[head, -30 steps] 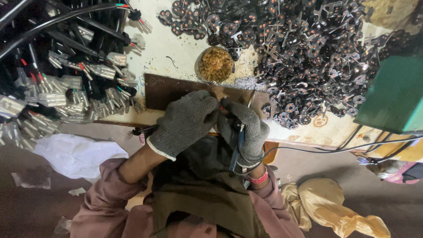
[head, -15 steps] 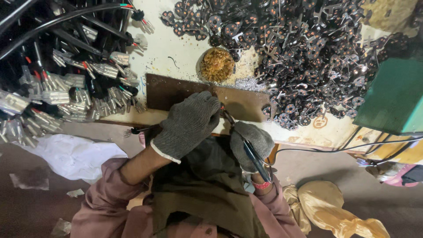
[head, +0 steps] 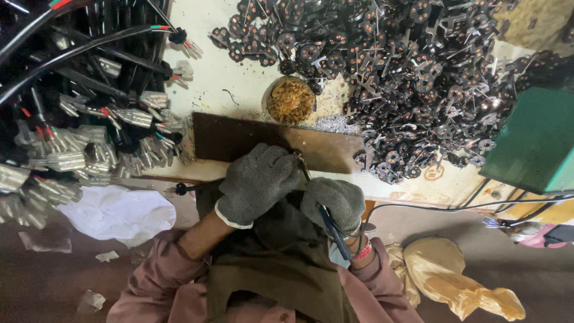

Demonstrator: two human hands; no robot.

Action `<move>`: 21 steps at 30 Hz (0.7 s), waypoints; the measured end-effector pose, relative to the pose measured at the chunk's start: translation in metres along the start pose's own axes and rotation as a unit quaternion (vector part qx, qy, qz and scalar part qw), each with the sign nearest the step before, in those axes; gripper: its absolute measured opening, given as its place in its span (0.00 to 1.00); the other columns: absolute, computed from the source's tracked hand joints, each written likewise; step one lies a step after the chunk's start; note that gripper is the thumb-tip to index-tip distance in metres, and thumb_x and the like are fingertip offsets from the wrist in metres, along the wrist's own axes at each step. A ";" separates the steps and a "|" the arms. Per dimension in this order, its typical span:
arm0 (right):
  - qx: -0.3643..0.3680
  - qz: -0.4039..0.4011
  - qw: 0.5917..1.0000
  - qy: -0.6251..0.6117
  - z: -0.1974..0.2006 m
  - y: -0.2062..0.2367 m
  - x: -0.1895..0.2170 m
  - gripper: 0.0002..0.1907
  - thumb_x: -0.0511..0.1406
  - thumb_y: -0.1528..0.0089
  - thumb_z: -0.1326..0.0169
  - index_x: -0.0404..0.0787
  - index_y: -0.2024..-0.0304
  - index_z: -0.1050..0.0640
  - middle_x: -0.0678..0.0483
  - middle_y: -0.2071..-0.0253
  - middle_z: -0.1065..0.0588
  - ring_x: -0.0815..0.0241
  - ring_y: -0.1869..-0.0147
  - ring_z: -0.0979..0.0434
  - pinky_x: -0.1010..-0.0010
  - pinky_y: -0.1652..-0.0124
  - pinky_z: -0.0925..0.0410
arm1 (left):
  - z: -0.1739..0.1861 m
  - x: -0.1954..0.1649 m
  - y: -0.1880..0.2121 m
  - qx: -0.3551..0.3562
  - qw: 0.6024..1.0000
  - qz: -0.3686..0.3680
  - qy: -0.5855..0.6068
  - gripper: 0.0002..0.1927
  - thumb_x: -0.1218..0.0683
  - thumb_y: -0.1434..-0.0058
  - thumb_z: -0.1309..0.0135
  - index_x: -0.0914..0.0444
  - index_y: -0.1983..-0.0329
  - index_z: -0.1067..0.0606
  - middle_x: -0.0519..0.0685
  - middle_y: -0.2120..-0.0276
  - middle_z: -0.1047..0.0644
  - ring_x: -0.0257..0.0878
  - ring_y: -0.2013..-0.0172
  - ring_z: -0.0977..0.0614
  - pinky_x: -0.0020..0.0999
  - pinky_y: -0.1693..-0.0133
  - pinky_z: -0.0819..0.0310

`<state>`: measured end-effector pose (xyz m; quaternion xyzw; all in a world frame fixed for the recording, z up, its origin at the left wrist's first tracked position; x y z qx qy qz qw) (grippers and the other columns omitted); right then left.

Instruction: The person sits at a workbench assembling electrical plug connectors. They pick up a connector body and wires, position the wire ends into the connector, and use a handheld tool to work on each connector, placing finished units with a large pile of completed connectors on the bench.

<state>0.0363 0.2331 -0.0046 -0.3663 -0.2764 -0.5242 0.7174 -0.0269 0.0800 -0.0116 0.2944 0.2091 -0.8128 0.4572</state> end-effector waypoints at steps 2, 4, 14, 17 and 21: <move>-0.014 0.010 1.000 0.020 0.001 -0.002 0.002 0.17 0.26 0.48 0.34 0.39 0.59 0.23 0.48 0.64 0.20 0.49 0.64 0.17 0.66 0.64 0.25 | -0.006 0.002 0.001 0.033 0.999 0.001 -0.020 0.06 0.51 0.38 0.41 0.57 0.65 0.24 0.49 0.68 0.26 0.47 0.65 0.23 0.42 0.69 0.27; -0.025 0.012 0.999 0.017 0.001 -0.002 0.003 0.17 0.26 0.48 0.34 0.39 0.59 0.24 0.48 0.65 0.20 0.50 0.65 0.17 0.66 0.64 0.25 | -0.006 0.006 0.002 0.033 0.999 0.013 0.013 0.06 0.52 0.39 0.42 0.57 0.63 0.24 0.49 0.67 0.26 0.47 0.63 0.22 0.42 0.67 0.26; -0.035 -0.011 0.999 -0.023 0.002 0.003 -0.001 0.16 0.27 0.46 0.34 0.38 0.57 0.24 0.48 0.65 0.20 0.50 0.64 0.16 0.65 0.61 0.25 | 0.004 0.007 0.000 -0.042 0.998 0.013 0.036 0.08 0.52 0.41 0.40 0.57 0.63 0.25 0.50 0.64 0.25 0.48 0.61 0.21 0.43 0.65 0.24; -0.040 -0.017 0.999 -0.009 0.004 0.002 -0.002 0.16 0.28 0.46 0.34 0.39 0.57 0.23 0.48 0.65 0.20 0.50 0.63 0.16 0.65 0.61 0.25 | 0.001 0.007 -0.001 -0.017 0.999 0.012 0.034 0.07 0.54 0.41 0.41 0.59 0.63 0.26 0.51 0.65 0.26 0.48 0.61 0.21 0.44 0.64 0.23; -0.025 -0.026 0.999 -0.032 0.005 0.000 -0.002 0.15 0.28 0.45 0.34 0.38 0.57 0.23 0.49 0.65 0.20 0.51 0.63 0.16 0.65 0.61 0.25 | 0.001 0.009 -0.003 -0.009 0.999 0.026 0.022 0.07 0.53 0.43 0.40 0.59 0.65 0.25 0.50 0.67 0.25 0.48 0.63 0.21 0.44 0.67 0.25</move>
Point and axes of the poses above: each hand's wrist, its own y-axis away from the middle knuckle, its own z-axis out of the back of the hand, x = y × z, the point moved 7 cm from there along -y, towards the middle knuckle
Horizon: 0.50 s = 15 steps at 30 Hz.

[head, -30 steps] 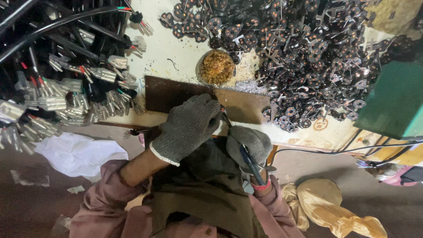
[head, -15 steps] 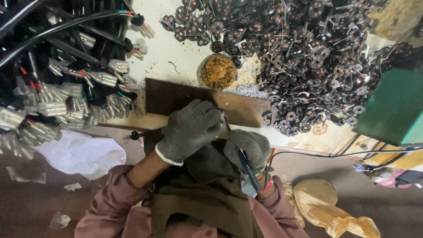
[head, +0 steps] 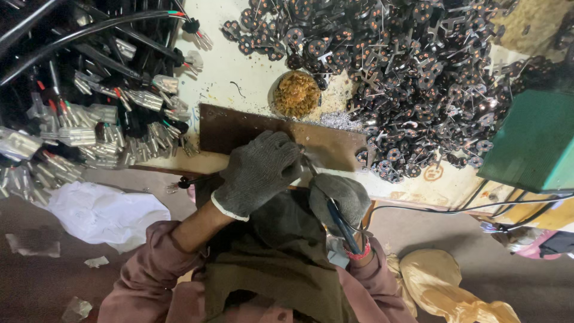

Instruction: The person sits at a workbench assembling electrical plug connectors. They pick up a connector body and wires, position the wire ends into the connector, and use a handheld tool to work on each connector, placing finished units with a large pile of completed connectors on the bench.

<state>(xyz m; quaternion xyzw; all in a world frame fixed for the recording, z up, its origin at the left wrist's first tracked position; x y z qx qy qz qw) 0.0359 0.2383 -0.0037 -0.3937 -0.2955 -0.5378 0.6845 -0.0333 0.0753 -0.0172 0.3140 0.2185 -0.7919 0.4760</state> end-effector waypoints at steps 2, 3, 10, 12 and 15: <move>0.012 -0.011 1.000 -0.021 0.000 -0.001 0.000 0.15 0.28 0.44 0.34 0.36 0.56 0.23 0.49 0.64 0.20 0.51 0.62 0.15 0.65 0.61 0.25 | 0.001 0.000 -0.001 0.006 1.000 0.002 0.001 0.07 0.53 0.43 0.40 0.59 0.66 0.26 0.51 0.67 0.25 0.47 0.63 0.21 0.44 0.67 0.24; 0.019 -0.015 0.999 -0.033 -0.001 -0.001 0.000 0.15 0.29 0.44 0.34 0.35 0.56 0.23 0.49 0.64 0.20 0.52 0.62 0.15 0.66 0.61 0.25 | 0.002 -0.001 -0.001 0.001 1.000 0.002 0.010 0.07 0.53 0.43 0.40 0.59 0.65 0.25 0.50 0.67 0.25 0.48 0.62 0.21 0.44 0.66 0.24; 0.022 0.007 0.999 -0.023 -0.002 -0.015 0.012 0.14 0.27 0.41 0.36 0.36 0.55 0.25 0.47 0.64 0.21 0.49 0.62 0.17 0.64 0.61 0.25 | 0.002 0.000 -0.004 0.024 0.999 0.017 0.033 0.09 0.51 0.43 0.39 0.58 0.66 0.26 0.50 0.68 0.28 0.48 0.64 0.22 0.44 0.69 0.26; 0.028 -0.020 0.997 -0.071 -0.004 -0.018 0.009 0.11 0.27 0.39 0.37 0.34 0.56 0.26 0.49 0.66 0.23 0.53 0.65 0.19 0.67 0.63 0.26 | -0.001 0.000 -0.005 0.035 0.999 0.016 0.023 0.08 0.51 0.42 0.39 0.58 0.67 0.26 0.50 0.69 0.28 0.48 0.64 0.23 0.44 0.69 0.26; 0.031 -0.044 0.992 -0.118 -0.005 -0.018 0.002 0.10 0.29 0.37 0.39 0.33 0.57 0.26 0.50 0.68 0.23 0.56 0.67 0.20 0.69 0.66 0.27 | -0.005 0.000 -0.004 0.042 0.999 0.011 0.022 0.08 0.51 0.43 0.40 0.58 0.68 0.27 0.51 0.69 0.28 0.49 0.65 0.23 0.44 0.70 0.27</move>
Point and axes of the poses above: each hand's wrist, its own y-axis away from the middle knuckle, its own z-axis out of the back of the hand, x = y × z, the point moved 7 cm from there along -y, towards the middle knuckle
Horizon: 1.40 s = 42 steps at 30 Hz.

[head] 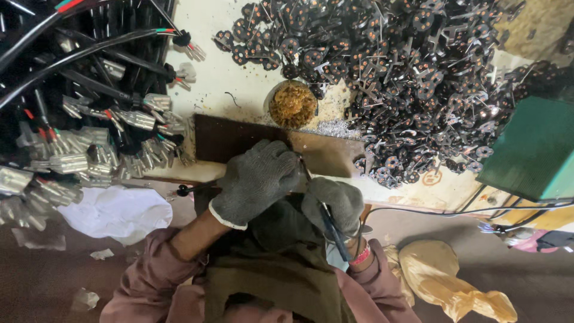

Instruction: The person sits at a workbench assembling electrical plug connectors. They pick up a connector body and wires, position the wire ends into the connector, and use a handheld tool to work on each connector, placing finished units with a large pile of completed connectors on the bench.

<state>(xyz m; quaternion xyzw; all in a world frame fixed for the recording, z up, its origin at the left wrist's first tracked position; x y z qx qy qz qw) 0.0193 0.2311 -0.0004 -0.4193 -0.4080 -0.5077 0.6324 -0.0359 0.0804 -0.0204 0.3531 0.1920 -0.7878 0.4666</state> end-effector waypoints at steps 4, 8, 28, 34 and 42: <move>0.000 -0.028 0.999 -0.030 0.000 0.011 -0.013 0.09 0.31 0.35 0.41 0.31 0.57 0.25 0.49 0.69 0.23 0.58 0.69 0.21 0.70 0.68 0.29 | -0.001 0.000 0.003 0.000 1.000 -0.011 -0.005 0.07 0.52 0.44 0.41 0.58 0.68 0.27 0.51 0.69 0.28 0.49 0.65 0.23 0.44 0.70 0.27; -0.028 -0.124 0.984 -0.124 0.001 0.028 -0.031 0.10 0.34 0.34 0.43 0.30 0.57 0.24 0.49 0.70 0.23 0.60 0.72 0.22 0.72 0.71 0.30 | 0.005 0.000 0.005 -0.035 0.999 -0.022 0.005 0.06 0.53 0.41 0.41 0.58 0.67 0.27 0.50 0.68 0.28 0.49 0.64 0.23 0.45 0.67 0.26; -0.071 -0.147 0.986 -0.034 0.034 0.029 -0.035 0.18 0.43 0.27 0.51 0.32 0.57 0.26 0.51 0.70 0.29 0.63 0.72 0.32 0.75 0.69 0.38 | 0.027 0.007 0.004 -0.032 0.999 0.016 0.012 0.07 0.54 0.46 0.40 0.58 0.67 0.26 0.49 0.68 0.26 0.50 0.63 0.21 0.46 0.67 0.25; -0.061 -0.156 0.980 -0.103 0.010 0.030 -0.028 0.10 0.36 0.32 0.47 0.33 0.62 0.22 0.53 0.73 0.25 0.65 0.74 0.25 0.76 0.72 0.34 | 0.048 0.015 0.015 -0.099 0.995 0.017 -0.008 0.07 0.59 0.44 0.39 0.58 0.69 0.28 0.49 0.68 0.26 0.49 0.63 0.20 0.44 0.64 0.24; -0.222 -0.030 0.918 0.328 0.040 0.004 0.029 0.12 0.31 0.33 0.36 0.38 0.49 0.24 0.46 0.54 0.20 0.52 0.55 0.16 0.63 0.54 0.24 | 0.047 0.012 0.016 -0.122 0.992 0.017 -0.016 0.07 0.58 0.45 0.39 0.58 0.67 0.27 0.49 0.68 0.27 0.49 0.64 0.20 0.44 0.65 0.24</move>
Point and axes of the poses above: each hand's wrist, its own y-axis away from the middle knuckle, its own z-axis out of the back of the hand, x = y × z, the point moved 7 cm from there along -y, towards the middle knuckle
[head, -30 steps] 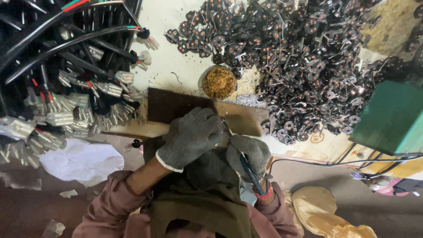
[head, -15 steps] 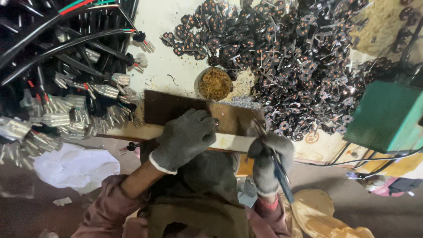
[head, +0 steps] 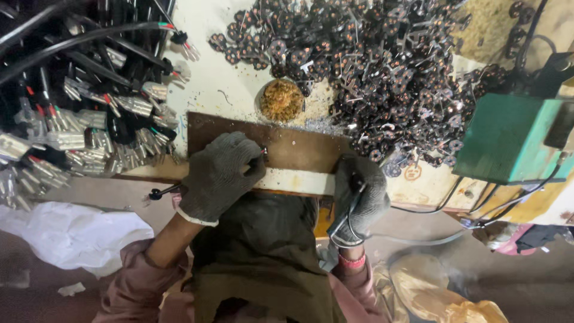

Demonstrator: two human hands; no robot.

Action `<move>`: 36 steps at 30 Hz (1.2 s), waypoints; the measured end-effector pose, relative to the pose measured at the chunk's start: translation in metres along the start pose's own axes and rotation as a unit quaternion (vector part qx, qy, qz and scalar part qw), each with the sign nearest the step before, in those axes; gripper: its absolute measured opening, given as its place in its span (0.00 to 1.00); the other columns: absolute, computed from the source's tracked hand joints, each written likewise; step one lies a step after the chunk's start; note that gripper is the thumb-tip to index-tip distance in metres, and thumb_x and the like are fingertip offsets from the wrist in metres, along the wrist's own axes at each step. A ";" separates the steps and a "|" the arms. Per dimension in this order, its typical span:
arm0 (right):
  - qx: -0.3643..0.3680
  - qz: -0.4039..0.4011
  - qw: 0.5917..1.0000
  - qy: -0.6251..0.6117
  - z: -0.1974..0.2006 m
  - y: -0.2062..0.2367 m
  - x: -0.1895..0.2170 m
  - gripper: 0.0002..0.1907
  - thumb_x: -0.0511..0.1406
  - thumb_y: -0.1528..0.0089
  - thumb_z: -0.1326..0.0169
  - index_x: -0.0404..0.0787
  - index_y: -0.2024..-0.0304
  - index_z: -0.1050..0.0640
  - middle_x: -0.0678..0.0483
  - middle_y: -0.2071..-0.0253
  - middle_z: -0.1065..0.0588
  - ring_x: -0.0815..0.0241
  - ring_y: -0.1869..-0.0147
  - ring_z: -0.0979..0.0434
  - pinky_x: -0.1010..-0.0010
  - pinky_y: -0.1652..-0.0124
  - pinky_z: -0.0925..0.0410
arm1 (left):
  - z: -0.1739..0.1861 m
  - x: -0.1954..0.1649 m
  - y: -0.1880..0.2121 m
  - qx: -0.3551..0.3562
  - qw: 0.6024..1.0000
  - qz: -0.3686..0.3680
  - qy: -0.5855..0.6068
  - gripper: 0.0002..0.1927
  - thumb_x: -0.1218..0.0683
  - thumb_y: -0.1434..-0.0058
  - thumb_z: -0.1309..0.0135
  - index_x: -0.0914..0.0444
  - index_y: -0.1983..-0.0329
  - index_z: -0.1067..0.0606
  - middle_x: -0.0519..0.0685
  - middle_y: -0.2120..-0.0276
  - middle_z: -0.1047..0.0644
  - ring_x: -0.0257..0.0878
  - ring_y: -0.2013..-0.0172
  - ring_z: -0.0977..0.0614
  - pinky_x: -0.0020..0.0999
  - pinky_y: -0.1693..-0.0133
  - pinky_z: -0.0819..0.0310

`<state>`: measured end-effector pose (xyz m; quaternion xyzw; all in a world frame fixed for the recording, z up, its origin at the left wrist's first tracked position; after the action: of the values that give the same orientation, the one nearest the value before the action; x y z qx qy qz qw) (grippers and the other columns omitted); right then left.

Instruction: The person sits at a workbench assembling electrical plug connectors. They pick up a connector body and wires, position the wire ends into the connector, and use a handheld tool to work on each connector, placing finished units with a large pile of completed connectors on the bench.

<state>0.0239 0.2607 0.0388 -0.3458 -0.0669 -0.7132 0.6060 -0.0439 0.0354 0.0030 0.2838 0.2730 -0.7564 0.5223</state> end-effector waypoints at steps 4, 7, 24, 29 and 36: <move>0.121 0.068 0.990 -0.002 -0.019 -0.017 0.018 0.15 0.28 0.38 0.37 0.42 0.49 0.23 0.47 0.56 0.20 0.47 0.54 0.18 0.61 0.54 0.25 | -0.003 0.004 -0.002 0.035 0.999 0.019 -0.004 0.08 0.57 0.45 0.39 0.59 0.68 0.28 0.50 0.69 0.27 0.49 0.64 0.21 0.44 0.65 0.24; 0.181 0.106 0.976 0.054 -0.024 -0.024 0.020 0.19 0.27 0.42 0.35 0.43 0.49 0.22 0.46 0.58 0.21 0.43 0.51 0.19 0.57 0.54 0.27 | -0.004 0.005 -0.002 0.045 0.999 0.014 0.009 0.08 0.57 0.45 0.39 0.59 0.68 0.28 0.50 0.69 0.28 0.50 0.64 0.21 0.44 0.65 0.24; -0.010 -0.004 0.988 -0.153 0.002 0.011 -0.010 0.06 0.35 0.33 0.45 0.38 0.59 0.22 0.42 0.68 0.21 0.49 0.66 0.21 0.59 0.65 0.29 | 0.001 0.003 0.003 0.003 1.000 -0.005 0.028 0.07 0.59 0.44 0.40 0.59 0.67 0.27 0.51 0.67 0.27 0.51 0.63 0.21 0.44 0.64 0.24; 0.145 -0.108 0.906 -0.383 -0.036 0.054 -0.034 0.06 0.36 0.30 0.47 0.39 0.58 0.24 0.47 0.73 0.25 0.56 0.71 0.24 0.67 0.71 0.32 | -0.022 -0.011 0.002 0.065 0.998 -0.005 0.019 0.06 0.55 0.42 0.41 0.59 0.69 0.27 0.50 0.70 0.27 0.50 0.66 0.21 0.45 0.67 0.25; 0.074 -0.113 0.890 -0.436 -0.036 0.056 -0.048 0.04 0.36 0.27 0.49 0.41 0.53 0.27 0.50 0.73 0.28 0.61 0.74 0.25 0.72 0.74 0.31 | -0.051 -0.019 -0.001 0.136 0.991 -0.007 0.001 0.06 0.53 0.43 0.44 0.58 0.68 0.27 0.50 0.68 0.26 0.49 0.64 0.21 0.47 0.68 0.25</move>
<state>0.0616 0.2672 -0.0338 -0.5664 -0.4155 -0.5474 0.4549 -0.0323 0.0836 -0.0186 0.3510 0.1700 -0.7899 0.4731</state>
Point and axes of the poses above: each hand's wrist, its own y-axis away from the middle knuckle, its own z-axis out of the back of the hand, x = y × z, the point moved 7 cm from there along -y, towards the middle knuckle
